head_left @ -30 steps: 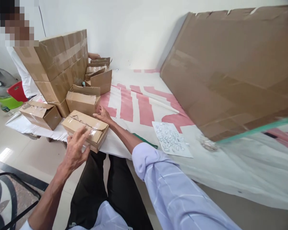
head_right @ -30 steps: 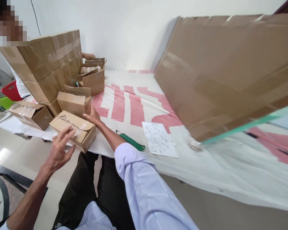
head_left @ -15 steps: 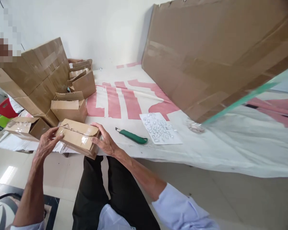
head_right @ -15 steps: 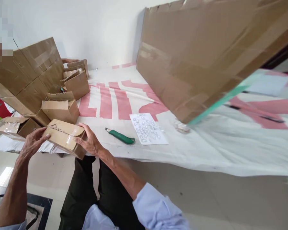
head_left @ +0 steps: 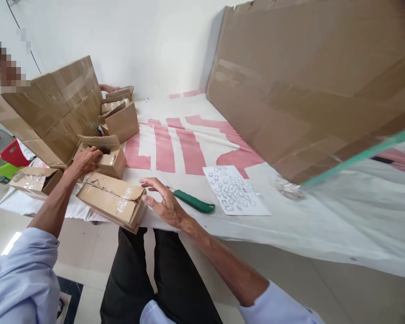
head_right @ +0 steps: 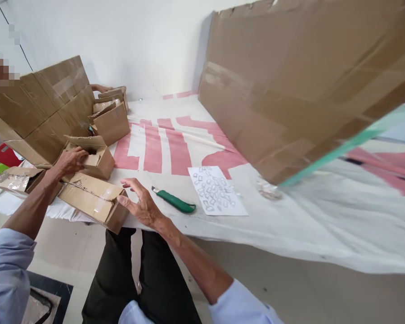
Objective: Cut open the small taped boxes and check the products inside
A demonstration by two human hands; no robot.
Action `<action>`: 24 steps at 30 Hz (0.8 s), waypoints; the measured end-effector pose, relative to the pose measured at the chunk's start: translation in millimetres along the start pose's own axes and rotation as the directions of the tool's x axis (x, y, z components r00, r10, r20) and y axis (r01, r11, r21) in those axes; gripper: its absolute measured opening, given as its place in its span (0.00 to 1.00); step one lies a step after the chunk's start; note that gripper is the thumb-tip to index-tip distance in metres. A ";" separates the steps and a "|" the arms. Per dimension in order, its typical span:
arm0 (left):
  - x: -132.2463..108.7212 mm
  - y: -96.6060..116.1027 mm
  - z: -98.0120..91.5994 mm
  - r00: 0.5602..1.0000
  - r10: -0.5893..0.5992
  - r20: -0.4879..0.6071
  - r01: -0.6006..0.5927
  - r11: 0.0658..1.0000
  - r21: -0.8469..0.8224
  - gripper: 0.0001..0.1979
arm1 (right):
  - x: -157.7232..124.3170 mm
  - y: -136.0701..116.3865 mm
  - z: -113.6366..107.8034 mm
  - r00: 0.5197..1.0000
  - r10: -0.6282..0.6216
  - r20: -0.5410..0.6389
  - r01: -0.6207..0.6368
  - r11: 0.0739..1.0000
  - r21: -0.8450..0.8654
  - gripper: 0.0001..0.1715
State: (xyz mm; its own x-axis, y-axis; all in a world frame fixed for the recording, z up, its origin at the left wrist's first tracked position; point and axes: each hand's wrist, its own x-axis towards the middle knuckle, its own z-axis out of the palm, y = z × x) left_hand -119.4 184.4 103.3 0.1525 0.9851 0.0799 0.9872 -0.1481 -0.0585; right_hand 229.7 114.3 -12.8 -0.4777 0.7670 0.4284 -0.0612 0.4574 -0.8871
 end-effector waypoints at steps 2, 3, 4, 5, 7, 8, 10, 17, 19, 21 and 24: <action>-12.5 1.5 -0.4 0.998 0.056 -0.018 -0.055 0.996 0.069 0.26 | 9.3 0.6 -7.5 0.999 -0.024 -0.026 0.023 0.999 -0.036 0.33; -18.9 3.0 -2.4 0.995 0.088 -0.037 -0.084 0.990 0.114 0.27 | 14.8 0.5 -10.4 0.999 -0.037 -0.037 0.035 0.998 -0.055 0.32; -24.7 4.9 -5.2 0.991 0.120 -0.058 -0.110 0.981 0.161 0.28 | 20.5 -0.3 -12.4 0.997 -0.054 -0.049 0.050 0.996 -0.073 0.31; -29.7 7.3 -8.8 0.986 0.149 -0.079 -0.131 0.971 0.199 0.29 | 26.1 -2.0 -13.6 0.995 -0.075 -0.063 0.069 0.993 -0.094 0.30; -36.8 13.3 -16.9 0.974 0.197 -0.111 -0.166 0.957 0.238 0.29 | 36.3 -9.1 -13.2 0.986 -0.138 -0.092 0.124 0.982 -0.140 0.25; -39.1 17.1 -20.9 0.968 0.220 -0.120 -0.185 0.951 0.248 0.28 | 40.9 -14.6 -11.7 0.978 -0.182 -0.102 0.164 0.973 -0.165 0.22; -41.7 26.9 -27.6 0.955 0.263 -0.136 -0.223 0.940 0.257 0.28 | 50.4 -28.3 -6.7 0.955 -0.280 -0.097 0.255 0.943 -0.215 0.18; -33.1 86.8 -25.2 0.910 0.356 -0.215 -0.289 0.913 0.290 0.19 | 102.0 -64.0 -0.2 0.934 -0.304 0.189 0.357 0.743 -0.566 0.21; -24.8 103.9 -16.5 0.916 0.349 -0.196 -0.298 0.922 0.248 0.15 | 118.1 -65.3 -10.6 0.960 -0.123 0.253 0.267 0.682 -0.681 0.21; -14.9 116.5 -5.8 0.935 0.320 -0.149 -0.293 0.939 0.178 0.16 | 131.9 -65.5 -23.6 0.948 0.058 0.313 0.214 0.612 -0.761 0.21; -1.6 125.8 9.3 0.955 0.290 -0.054 -0.286 0.955 0.079 0.22 | 147.6 -66.1 -38.2 0.873 0.290 0.392 0.212 0.498 -0.841 0.22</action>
State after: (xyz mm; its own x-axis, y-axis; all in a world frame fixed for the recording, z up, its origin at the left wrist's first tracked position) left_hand 4.1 165.0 86.6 0.4346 0.8935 0.1130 0.8957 -0.4158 -0.1577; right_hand 196.7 214.4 115.6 -0.7780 0.6263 0.0492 0.6056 0.7685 -0.2066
